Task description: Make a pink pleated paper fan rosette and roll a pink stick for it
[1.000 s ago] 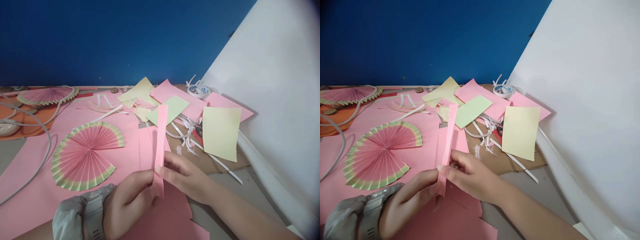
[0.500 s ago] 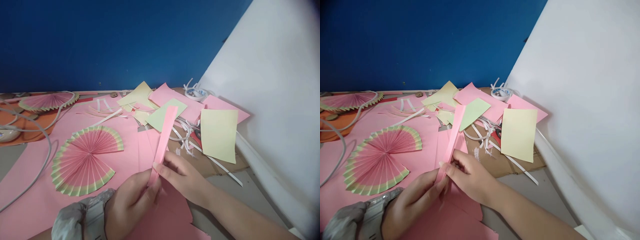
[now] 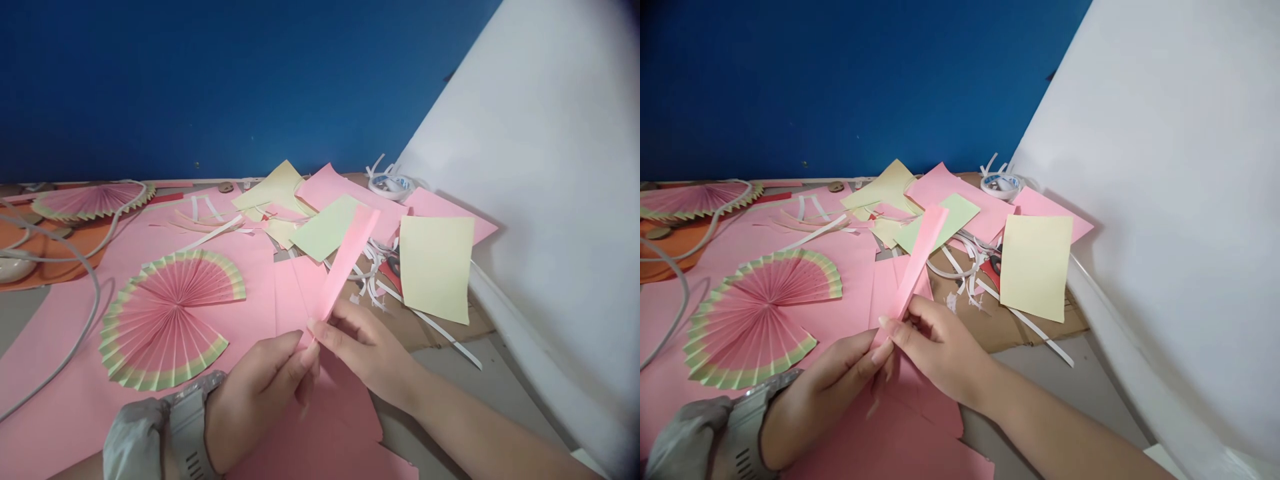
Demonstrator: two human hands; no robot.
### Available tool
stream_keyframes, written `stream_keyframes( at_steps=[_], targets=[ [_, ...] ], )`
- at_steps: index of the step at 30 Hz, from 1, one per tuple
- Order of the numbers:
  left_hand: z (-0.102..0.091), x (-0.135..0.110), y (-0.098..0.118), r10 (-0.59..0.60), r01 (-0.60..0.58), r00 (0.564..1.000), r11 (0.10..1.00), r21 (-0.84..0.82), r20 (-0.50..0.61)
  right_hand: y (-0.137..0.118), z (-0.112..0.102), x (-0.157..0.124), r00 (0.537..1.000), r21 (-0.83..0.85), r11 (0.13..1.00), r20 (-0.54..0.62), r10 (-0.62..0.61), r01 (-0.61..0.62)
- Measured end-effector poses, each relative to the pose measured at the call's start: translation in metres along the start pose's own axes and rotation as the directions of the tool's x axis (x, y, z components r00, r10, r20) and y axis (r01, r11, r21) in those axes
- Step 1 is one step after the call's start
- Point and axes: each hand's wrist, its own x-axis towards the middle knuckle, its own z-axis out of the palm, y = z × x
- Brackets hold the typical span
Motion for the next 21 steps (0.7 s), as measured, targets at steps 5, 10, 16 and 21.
stream_keyframes(
  at_steps=[5, 10, 16, 21],
  targets=[
    [-0.0028, 0.0023, -0.0003, -0.039, 0.039, 0.999, 0.999, 0.02, 0.015, 0.0013, 0.0005, 0.0006, 0.999, 0.101, 0.995, 0.02, -0.028, 0.026],
    [-0.0027, 0.0012, 0.0014, -0.031, 0.031, 0.999, 0.999, 0.008, 0.035, 0.0019, 0.0002, 0.0019, 0.999, 0.086, 0.996, -0.014, -0.03, 0.031],
    [-0.0026, -0.0008, 0.0053, -0.059, 0.069, 0.995, 0.989, -0.129, 0.081, 0.0029, 0.0001, 0.0038, 0.999, 0.28, 0.959, -0.04, -0.029, 0.039],
    [-0.0007, 0.0016, 0.0044, -0.053, 0.057, 0.998, 0.991, -0.125, 0.036, 0.0072, 0.0035, 0.0035, 0.997, 0.165, 0.986, -0.07, 0.016, -0.004]
  ],
)
